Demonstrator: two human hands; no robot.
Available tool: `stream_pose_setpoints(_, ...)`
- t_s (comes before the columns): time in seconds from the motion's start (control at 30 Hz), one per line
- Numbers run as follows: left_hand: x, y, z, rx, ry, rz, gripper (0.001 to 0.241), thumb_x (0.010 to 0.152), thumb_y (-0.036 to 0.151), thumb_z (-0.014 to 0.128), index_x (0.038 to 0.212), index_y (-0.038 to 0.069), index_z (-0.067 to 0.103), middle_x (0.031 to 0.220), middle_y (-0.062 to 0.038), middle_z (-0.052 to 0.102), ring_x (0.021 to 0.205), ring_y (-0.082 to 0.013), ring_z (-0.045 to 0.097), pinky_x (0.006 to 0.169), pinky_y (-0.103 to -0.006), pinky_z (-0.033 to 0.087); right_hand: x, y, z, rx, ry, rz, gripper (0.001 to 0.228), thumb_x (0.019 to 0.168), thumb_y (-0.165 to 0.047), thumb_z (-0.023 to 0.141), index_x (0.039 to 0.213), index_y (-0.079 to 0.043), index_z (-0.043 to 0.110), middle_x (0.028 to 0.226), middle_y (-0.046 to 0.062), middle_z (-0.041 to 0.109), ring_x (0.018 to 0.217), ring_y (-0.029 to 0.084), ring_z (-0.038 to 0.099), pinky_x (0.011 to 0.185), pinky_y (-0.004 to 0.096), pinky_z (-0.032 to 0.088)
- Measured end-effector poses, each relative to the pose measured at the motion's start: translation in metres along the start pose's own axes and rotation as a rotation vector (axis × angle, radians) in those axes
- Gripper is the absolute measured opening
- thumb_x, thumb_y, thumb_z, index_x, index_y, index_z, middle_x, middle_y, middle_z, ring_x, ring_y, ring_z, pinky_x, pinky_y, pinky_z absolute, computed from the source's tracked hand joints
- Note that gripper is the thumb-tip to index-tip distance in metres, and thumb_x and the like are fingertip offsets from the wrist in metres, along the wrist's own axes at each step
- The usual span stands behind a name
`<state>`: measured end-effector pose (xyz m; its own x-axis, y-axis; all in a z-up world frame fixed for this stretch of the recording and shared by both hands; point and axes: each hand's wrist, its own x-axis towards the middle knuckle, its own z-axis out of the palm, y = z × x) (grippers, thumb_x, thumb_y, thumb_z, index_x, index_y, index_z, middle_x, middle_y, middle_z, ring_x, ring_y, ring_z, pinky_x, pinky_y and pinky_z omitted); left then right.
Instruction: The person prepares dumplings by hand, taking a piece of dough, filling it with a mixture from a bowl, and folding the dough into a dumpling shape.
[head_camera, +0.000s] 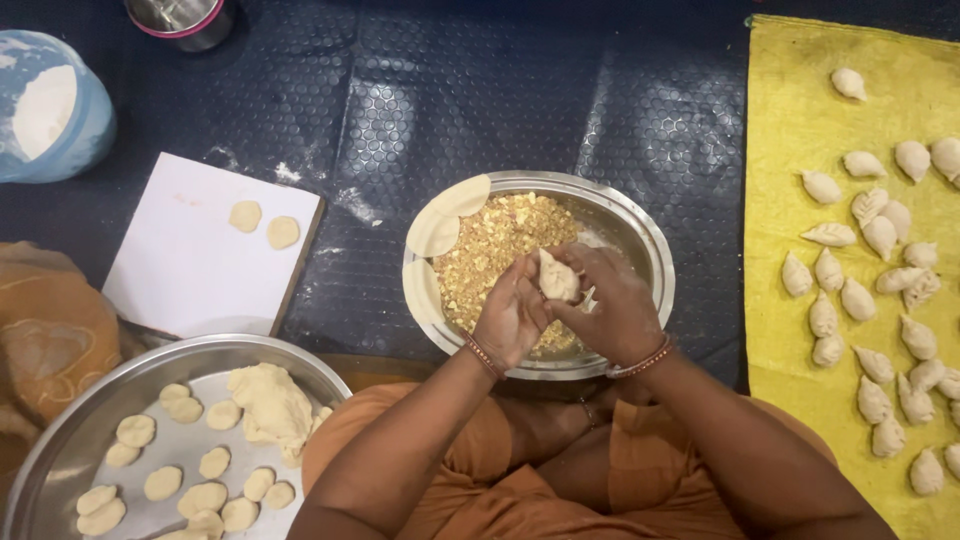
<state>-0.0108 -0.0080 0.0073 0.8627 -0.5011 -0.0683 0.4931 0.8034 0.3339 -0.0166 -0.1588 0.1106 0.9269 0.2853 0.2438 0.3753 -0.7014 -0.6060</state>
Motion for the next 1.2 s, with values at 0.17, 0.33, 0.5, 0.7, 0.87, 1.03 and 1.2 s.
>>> stream_pose_setpoints(0.17,0.001,-0.002,-0.002,-0.116,0.0,-0.032,0.06,0.112,0.047,0.038,0.148,0.0,0.042,0.133,-0.018,0.062,0.12,-0.0276,0.064,0.109,-0.0406,0.051,-0.002,-0.008,0.003,0.054,0.039,-0.024,0.059,0.074,-0.011,0.085,0.129,-0.006,0.064,0.109,0.014,0.069,0.096,0.022,0.073,0.073,0.03,0.063)
stream_pose_setpoints(0.33,-0.002,0.001,0.003,-0.109,-0.02,-0.026,0.061,0.112,0.047,0.039,0.149,0.0,0.044,0.13,-0.017,0.063,0.116,-0.0264,0.064,0.105,-0.0385,0.053,-0.005,-0.005,0.005,0.061,0.047,-0.027,0.053,0.076,-0.013,0.085,0.124,-0.002,0.064,0.106,0.014,0.068,0.09,0.021,0.073,0.072,0.03,0.062)
stream_pose_setpoints(0.5,-0.002,0.001,0.003,-0.095,-0.02,-0.019,0.06,0.114,0.047,0.038,0.148,-0.002,0.044,0.125,-0.018,0.064,0.114,-0.0262,0.065,0.104,-0.0357,0.054,-0.006,0.003,0.006,0.033,0.055,-0.029,0.043,0.078,-0.015,0.085,0.112,0.001,0.064,0.11,0.016,0.067,0.086,0.019,0.071,0.069,0.029,0.061)
stream_pose_setpoints(0.7,-0.002,-0.001,0.001,-0.177,-0.066,0.029,0.054,0.116,0.041,0.04,0.146,-0.003,0.044,0.129,-0.017,0.062,0.115,-0.0257,0.064,0.103,-0.035,0.054,-0.005,-0.002,0.003,-0.021,0.129,-0.12,0.033,0.076,-0.012,0.084,0.104,-0.002,0.07,0.112,0.013,0.067,0.101,0.027,0.07,0.082,0.037,0.059)
stream_pose_setpoints(0.87,-0.001,0.0,0.0,-0.152,-0.034,0.038,0.052,0.114,0.039,0.04,0.145,-0.003,0.045,0.129,-0.015,0.062,0.114,-0.024,0.064,0.101,-0.0338,0.054,-0.004,-0.003,0.003,-0.046,0.129,-0.115,0.032,0.077,-0.013,0.084,0.105,-0.004,0.071,0.115,0.014,0.066,0.106,0.03,0.069,0.084,0.039,0.058)
stream_pose_setpoints(1.03,-0.001,-0.005,-0.003,-0.077,-0.016,0.056,0.049,0.117,0.037,0.036,0.145,-0.001,0.046,0.127,-0.013,0.062,0.113,-0.0208,0.064,0.101,-0.0328,0.054,-0.004,-0.001,0.004,-0.059,0.111,-0.112,0.03,0.077,-0.014,0.084,0.103,-0.004,0.071,0.115,0.014,0.066,0.106,0.03,0.069,0.084,0.04,0.058)
stream_pose_setpoints(1.2,-0.002,-0.005,-0.001,0.007,0.01,0.071,0.047,0.116,0.038,0.035,0.144,0.002,0.047,0.128,-0.01,0.061,0.114,-0.0181,0.062,0.101,-0.0314,0.052,-0.004,0.003,0.005,-0.013,0.093,-0.114,0.028,0.077,-0.012,0.083,0.102,-0.003,0.072,0.116,0.015,0.066,0.108,0.031,0.068,0.087,0.039,0.057)
